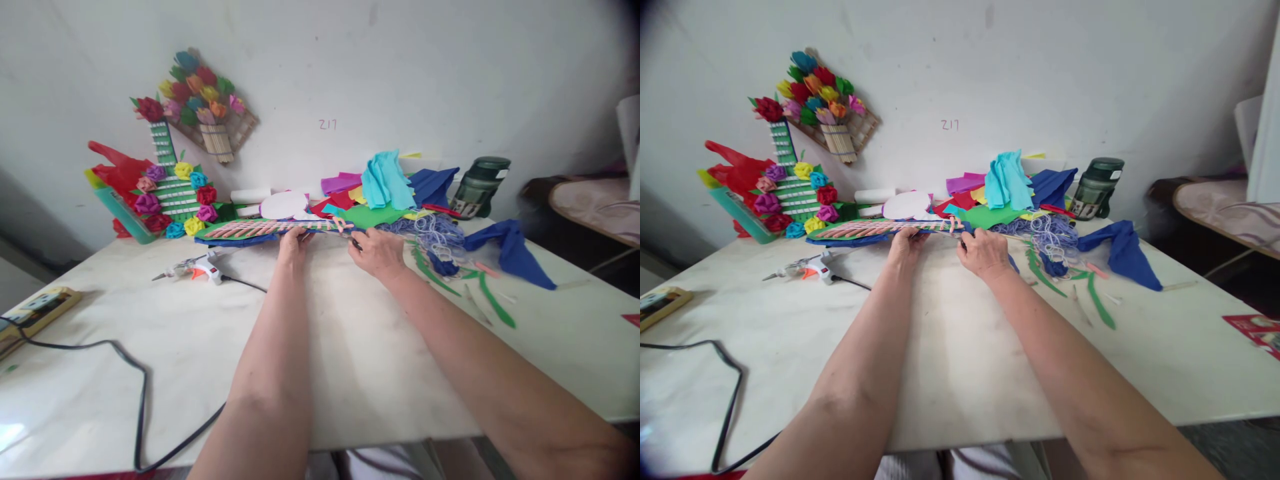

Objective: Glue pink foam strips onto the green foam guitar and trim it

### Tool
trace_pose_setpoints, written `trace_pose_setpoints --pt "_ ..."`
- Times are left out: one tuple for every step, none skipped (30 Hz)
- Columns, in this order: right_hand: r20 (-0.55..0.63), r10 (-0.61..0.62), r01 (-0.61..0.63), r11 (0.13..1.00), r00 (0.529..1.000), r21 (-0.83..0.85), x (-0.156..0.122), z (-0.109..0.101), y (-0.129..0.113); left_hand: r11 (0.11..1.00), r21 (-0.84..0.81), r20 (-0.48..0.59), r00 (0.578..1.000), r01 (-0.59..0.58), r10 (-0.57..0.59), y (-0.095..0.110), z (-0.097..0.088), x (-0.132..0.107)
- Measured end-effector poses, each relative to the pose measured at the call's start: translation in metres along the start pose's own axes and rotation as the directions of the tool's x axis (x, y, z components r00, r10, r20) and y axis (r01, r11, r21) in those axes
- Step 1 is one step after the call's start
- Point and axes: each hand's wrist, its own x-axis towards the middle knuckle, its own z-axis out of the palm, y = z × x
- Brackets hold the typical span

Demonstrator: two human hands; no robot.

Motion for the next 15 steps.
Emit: trace_pose_setpoints --pt "0.005 -0.001 0.001 1.0 1.0 -0.002 0.0002 0.0004 0.0001 1.0 0.007 -0.001 1.0 0.001 -0.001 -0.0002 -0.0001 0.0" --pt "0.009 -0.001 0.001 1.0 1.0 -0.004 0.0004 0.0008 0.0 1.0 0.015 -0.005 1.0 0.002 -0.002 -0.0006 -0.0004 0.0003" --pt "0.011 -0.001 0.001 1.0 1.0 -0.006 0.0004 0.0012 -0.0001 1.0 0.021 -0.008 1.0 0.001 -0.001 -0.001 -0.0008 0.0006" --pt "0.011 0.0 0.0 1.0 1.0 -0.006 0.0004 0.0016 -0.0002 1.0 0.025 -0.009 1.0 -0.001 0.002 -0.0015 -0.0012 0.0011" --pt "0.01 0.002 -0.002 1.0 1.0 -0.006 0.0003 0.0019 -0.0004 1.0 0.028 -0.01 1.0 -0.003 0.004 -0.0019 -0.0017 0.0016" --pt "0.009 0.005 -0.005 1.0 1.0 -0.005 0.0002 0.0021 -0.0006 1.0 0.029 -0.009 1.0 -0.004 0.004 -0.0022 -0.0021 0.002" --pt "0.008 0.01 -0.01 1.0 1.0 -0.003 0.0 0.0023 -0.0007 1.0 0.029 -0.007 1.0 -0.004 0.004 -0.0024 -0.0024 0.0023" --pt "0.004 0.014 -0.014 1.0 1.0 -0.001 -0.0003 0.0025 -0.0006 1.0 0.029 -0.004 1.0 -0.004 0.004 -0.0026 -0.0026 0.0024" --pt "-0.001 0.018 -0.018 1.0 1.0 0.001 -0.0005 0.0028 -0.0003 1.0 0.028 -0.002 1.0 -0.003 0.003 -0.0026 -0.0026 0.0023" --pt "-0.009 0.019 -0.019 1.0 1.0 0.004 -0.0008 0.0033 0.0002 1.0 0.026 0.002 1.0 -0.001 0.001 -0.0025 -0.0025 0.0019" --pt "-0.019 0.019 -0.019 1.0 1.0 0.008 -0.0011 0.0038 0.0008 1.0 0.026 0.007 1.0 0.0 0.0 -0.0023 -0.0023 0.0013" --pt "-0.03 0.018 -0.017 1.0 0.999 0.013 -0.0014 0.0044 0.0015 1.0 0.027 0.012 1.0 0.003 -0.004 -0.0021 -0.0021 0.0006" --pt "-0.043 0.017 -0.016 1.0 0.999 0.018 -0.0017 0.005 0.0023 1.0 0.03 0.015 1.0 0.009 -0.009 -0.0018 -0.0017 -0.0002" --pt "-0.053 0.016 -0.014 1.0 0.998 0.024 -0.0019 0.0055 0.003 0.999 0.033 0.015 1.0 0.016 -0.016 -0.0015 -0.0014 -0.001" --pt "-0.061 0.017 -0.015 0.999 0.998 0.031 -0.0021 0.0057 0.0036 0.999 0.037 0.013 1.0 0.024 -0.024 -0.0011 -0.001 -0.0017"
